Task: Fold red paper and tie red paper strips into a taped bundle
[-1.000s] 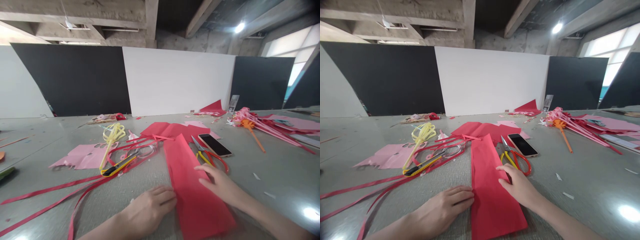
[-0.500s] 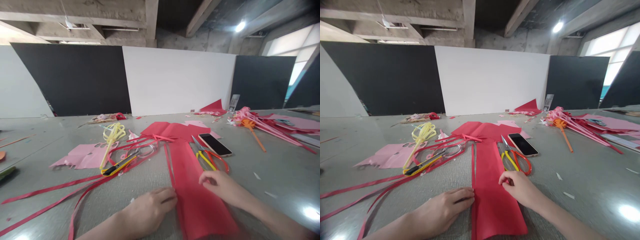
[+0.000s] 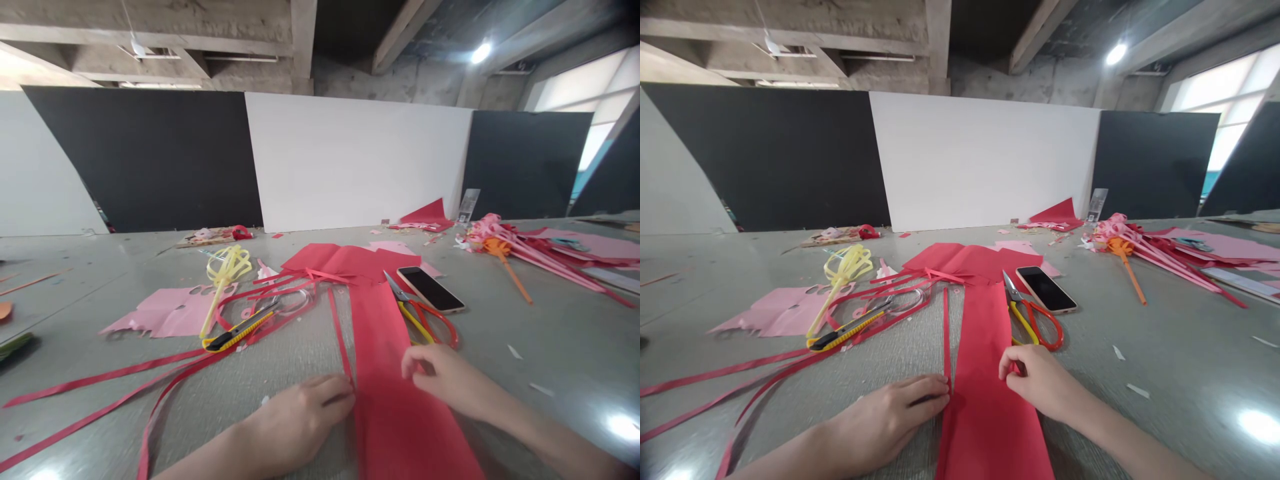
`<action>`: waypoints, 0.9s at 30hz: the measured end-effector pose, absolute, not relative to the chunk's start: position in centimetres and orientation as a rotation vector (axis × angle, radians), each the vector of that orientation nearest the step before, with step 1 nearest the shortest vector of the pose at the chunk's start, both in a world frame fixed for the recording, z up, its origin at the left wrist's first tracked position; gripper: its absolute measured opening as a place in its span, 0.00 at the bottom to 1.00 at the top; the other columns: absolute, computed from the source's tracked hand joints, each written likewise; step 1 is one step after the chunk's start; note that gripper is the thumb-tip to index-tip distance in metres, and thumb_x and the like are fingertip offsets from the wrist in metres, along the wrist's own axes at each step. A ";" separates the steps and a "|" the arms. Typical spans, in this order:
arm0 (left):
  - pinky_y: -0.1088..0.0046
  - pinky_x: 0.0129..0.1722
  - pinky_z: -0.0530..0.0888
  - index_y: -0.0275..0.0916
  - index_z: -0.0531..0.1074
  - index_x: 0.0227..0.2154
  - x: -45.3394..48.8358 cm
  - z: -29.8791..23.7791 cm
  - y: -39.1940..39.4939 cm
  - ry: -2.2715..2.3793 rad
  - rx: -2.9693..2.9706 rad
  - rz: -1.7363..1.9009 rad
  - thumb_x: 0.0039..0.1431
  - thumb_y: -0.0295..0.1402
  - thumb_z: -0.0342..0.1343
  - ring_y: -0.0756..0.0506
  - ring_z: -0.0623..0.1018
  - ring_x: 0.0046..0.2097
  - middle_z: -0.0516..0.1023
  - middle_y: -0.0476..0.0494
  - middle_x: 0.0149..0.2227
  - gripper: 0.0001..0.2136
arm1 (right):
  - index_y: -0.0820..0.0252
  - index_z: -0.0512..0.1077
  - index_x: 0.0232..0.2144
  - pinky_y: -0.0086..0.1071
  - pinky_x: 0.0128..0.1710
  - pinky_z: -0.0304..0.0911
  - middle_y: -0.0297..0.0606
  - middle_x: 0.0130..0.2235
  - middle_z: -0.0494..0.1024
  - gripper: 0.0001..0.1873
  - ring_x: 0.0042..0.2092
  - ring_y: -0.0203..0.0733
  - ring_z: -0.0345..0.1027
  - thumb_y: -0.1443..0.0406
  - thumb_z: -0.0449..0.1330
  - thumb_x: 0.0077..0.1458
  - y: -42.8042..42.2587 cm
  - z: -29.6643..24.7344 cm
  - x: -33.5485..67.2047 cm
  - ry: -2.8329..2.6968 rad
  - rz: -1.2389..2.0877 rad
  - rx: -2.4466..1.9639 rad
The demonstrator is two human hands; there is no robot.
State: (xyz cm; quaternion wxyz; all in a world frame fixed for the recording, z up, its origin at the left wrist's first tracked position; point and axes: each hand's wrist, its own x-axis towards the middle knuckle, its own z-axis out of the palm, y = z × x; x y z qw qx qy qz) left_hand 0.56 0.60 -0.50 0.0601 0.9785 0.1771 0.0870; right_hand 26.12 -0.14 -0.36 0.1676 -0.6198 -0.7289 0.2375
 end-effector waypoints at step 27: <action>0.71 0.49 0.67 0.32 0.63 0.47 0.4 -0.5 0.6 0.489 3.015 0.293 0.59 0.20 0.40 0.45 0.68 0.50 0.69 0.39 0.48 0.15 | 0.58 0.68 0.26 0.25 0.24 0.55 0.31 0.22 0.68 0.07 0.25 0.35 0.62 0.68 0.51 0.49 0.4 -0.7 26.4 -2.025 0.638 -1.676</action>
